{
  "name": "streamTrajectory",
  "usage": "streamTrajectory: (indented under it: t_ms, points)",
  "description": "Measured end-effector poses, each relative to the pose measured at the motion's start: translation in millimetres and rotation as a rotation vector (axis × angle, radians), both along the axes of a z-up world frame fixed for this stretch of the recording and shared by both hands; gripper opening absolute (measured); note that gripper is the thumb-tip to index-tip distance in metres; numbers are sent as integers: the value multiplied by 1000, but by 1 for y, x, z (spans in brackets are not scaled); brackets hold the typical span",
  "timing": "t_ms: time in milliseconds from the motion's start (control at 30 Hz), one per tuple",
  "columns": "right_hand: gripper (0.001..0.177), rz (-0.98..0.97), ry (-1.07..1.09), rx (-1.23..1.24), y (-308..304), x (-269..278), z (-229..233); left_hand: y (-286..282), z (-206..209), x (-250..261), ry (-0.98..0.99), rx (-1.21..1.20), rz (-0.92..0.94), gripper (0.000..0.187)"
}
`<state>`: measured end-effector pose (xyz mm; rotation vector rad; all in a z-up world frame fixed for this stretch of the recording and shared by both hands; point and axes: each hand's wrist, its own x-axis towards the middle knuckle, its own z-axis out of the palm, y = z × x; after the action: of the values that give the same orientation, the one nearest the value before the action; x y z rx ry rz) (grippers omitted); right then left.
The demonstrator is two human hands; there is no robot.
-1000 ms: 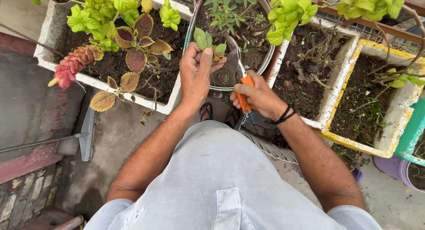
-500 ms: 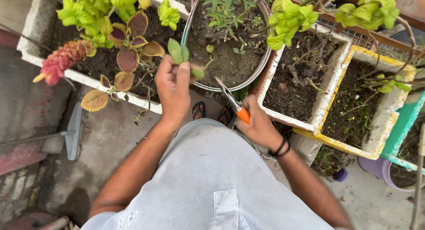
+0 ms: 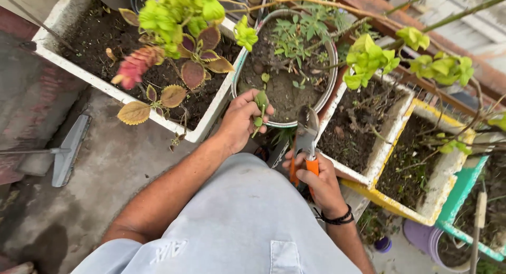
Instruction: Pruning various potted plants on a balcony using hand shears.
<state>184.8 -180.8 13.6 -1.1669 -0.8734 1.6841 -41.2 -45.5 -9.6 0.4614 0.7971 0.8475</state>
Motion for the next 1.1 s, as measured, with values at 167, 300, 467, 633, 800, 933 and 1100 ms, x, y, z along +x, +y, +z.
streamTrajectory:
  t_ms: [167, 300, 467, 633, 800, 933, 1100]
  points:
    - [17, 1, 91, -14, 13, -7, 4, 11, 29, -2, 82, 55, -9, 21]
    - [18, -59, 232, -25, 30, -14, 15, 34, 47, 4, 74, 74, 41, 30]
    - [17, -81, 327, 8, 28, -22, 21, 51, 68, 10, -25, 150, -26, 20]
    - [21, -79, 381, -11, 17, -38, 32, 74, 37, 27, 133, 245, -32, 34]
    - [26, -100, 217, 35, 13, -31, 32, 87, 42, 48, 754, 1165, 303, 32]
    - [29, -105, -15, 102, 12, -29, 29, 84, 81, 68, 712, 1188, 347, 37]
    - [32, -68, -194, 65, 5, -33, 12, 99, 77, 89, 751, 974, 336, 42]
